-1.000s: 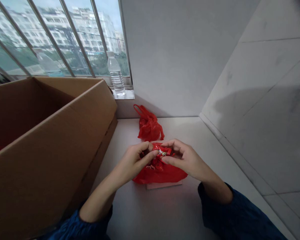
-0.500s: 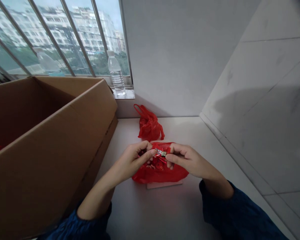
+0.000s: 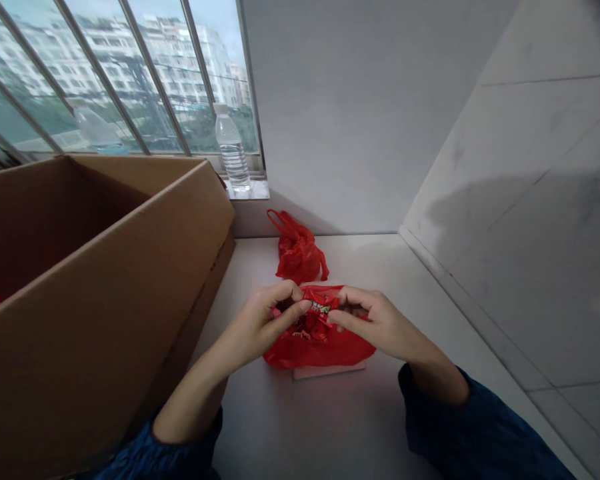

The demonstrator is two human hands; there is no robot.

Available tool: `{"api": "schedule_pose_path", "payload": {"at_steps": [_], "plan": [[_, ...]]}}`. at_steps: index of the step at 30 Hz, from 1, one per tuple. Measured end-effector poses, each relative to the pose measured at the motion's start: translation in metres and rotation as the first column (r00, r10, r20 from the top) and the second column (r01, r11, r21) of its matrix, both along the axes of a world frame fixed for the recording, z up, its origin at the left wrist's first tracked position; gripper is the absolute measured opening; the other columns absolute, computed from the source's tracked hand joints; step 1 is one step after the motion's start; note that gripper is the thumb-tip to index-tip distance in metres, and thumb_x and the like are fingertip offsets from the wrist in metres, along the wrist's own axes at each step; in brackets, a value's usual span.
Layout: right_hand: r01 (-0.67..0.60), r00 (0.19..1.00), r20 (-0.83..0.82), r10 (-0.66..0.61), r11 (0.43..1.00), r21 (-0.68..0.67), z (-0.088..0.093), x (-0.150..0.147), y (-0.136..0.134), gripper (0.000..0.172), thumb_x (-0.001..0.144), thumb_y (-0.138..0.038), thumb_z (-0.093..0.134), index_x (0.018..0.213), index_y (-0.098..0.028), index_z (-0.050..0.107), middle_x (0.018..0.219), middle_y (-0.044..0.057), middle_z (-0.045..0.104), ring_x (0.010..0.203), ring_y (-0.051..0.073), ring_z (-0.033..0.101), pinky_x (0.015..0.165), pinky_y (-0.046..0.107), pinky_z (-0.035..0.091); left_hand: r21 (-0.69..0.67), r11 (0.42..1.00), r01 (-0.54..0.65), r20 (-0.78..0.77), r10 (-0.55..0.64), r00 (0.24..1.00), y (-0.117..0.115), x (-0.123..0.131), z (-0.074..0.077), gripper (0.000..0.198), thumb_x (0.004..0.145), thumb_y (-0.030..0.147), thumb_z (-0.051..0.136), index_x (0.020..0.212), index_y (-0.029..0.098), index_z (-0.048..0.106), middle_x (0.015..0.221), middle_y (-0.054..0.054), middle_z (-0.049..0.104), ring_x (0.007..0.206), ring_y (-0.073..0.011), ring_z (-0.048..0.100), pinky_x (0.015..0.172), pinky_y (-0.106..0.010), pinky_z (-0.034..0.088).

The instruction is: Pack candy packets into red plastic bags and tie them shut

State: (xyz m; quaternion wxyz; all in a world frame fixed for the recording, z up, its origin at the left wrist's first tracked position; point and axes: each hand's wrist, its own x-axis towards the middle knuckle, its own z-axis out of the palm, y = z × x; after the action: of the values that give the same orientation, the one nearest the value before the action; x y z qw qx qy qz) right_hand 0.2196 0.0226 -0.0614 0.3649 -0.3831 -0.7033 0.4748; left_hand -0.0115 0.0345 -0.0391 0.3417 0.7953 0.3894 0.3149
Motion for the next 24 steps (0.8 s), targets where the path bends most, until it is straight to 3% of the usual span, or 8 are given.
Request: {"api": "schedule_pose_path", "payload": {"at_steps": [3, 8, 13, 17, 24], "plan": [[0.059, 0.996, 0.060, -0.063, 0.996, 0.066, 0.0019, -0.0007, -0.0009, 0.024, 0.089, -0.040, 0.068, 0.106, -0.023, 0.068, 0.094, 0.001, 0.070, 0.074, 0.014, 0.061, 0.067, 0.027, 0.047, -0.001, 0.999, 0.045, -0.067, -0.045, 0.997, 0.0003, -0.0005, -0.0005, 0.026, 0.099, 0.036, 0.053, 0.081, 0.017, 0.057, 0.077, 0.002, 0.060, 0.070, -0.0109, 0.053, 0.066, -0.022, 0.039], [0.063, 0.997, 0.037, -0.068, 0.992, 0.113, -0.0019, -0.0027, 0.0015, 0.017, 0.090, -0.038, 0.066, 0.086, -0.022, 0.070, 0.084, 0.000, 0.069, 0.074, 0.014, 0.060, 0.069, 0.027, 0.047, 0.033, 0.997, 0.065, -0.117, -0.061, 0.991, 0.0005, -0.0008, -0.0039, 0.024, 0.099, 0.035, 0.054, 0.083, 0.018, 0.059, 0.082, 0.001, 0.064, 0.073, -0.0113, 0.058, 0.068, -0.023, 0.041], [0.084, 0.996, -0.015, -0.083, 0.991, 0.103, -0.0063, -0.0033, 0.0024, 0.013, 0.088, -0.035, 0.070, 0.086, -0.022, 0.071, 0.084, 0.000, 0.070, 0.073, 0.014, 0.063, 0.068, 0.027, 0.048, 0.061, 0.997, 0.044, -0.149, -0.035, 0.988, 0.0000, -0.0006, -0.0031, 0.023, 0.098, 0.036, 0.054, 0.084, 0.018, 0.059, 0.082, 0.001, 0.063, 0.073, -0.0120, 0.058, 0.068, -0.024, 0.042], [0.094, 0.995, 0.026, -0.098, 0.987, 0.129, -0.0043, -0.0059, -0.0005, 0.008, 0.087, -0.031, 0.070, 0.088, -0.023, 0.073, 0.085, -0.001, 0.073, 0.075, 0.015, 0.065, 0.070, 0.028, 0.049, 0.085, 0.996, 0.024, -0.105, -0.015, 0.994, -0.0011, 0.0022, -0.0024, 0.016, 0.095, 0.034, 0.060, 0.097, 0.019, 0.062, 0.090, -0.001, 0.065, 0.079, -0.0130, 0.059, 0.072, -0.025, 0.044], [0.146, 0.989, 0.002, -0.149, 0.968, 0.206, -0.0009, -0.0081, -0.0028, 0.006, 0.085, -0.028, 0.074, 0.082, -0.023, 0.073, 0.080, -0.002, 0.073, 0.072, 0.014, 0.065, 0.069, 0.027, 0.049, 0.159, 0.986, 0.044, -0.010, -0.043, 0.999, -0.0004, 0.0016, -0.0042, 0.015, 0.094, 0.027, 0.063, 0.083, 0.018, 0.064, 0.082, 0.000, 0.064, 0.078, -0.0125, 0.058, 0.072, -0.024, 0.044]]}}
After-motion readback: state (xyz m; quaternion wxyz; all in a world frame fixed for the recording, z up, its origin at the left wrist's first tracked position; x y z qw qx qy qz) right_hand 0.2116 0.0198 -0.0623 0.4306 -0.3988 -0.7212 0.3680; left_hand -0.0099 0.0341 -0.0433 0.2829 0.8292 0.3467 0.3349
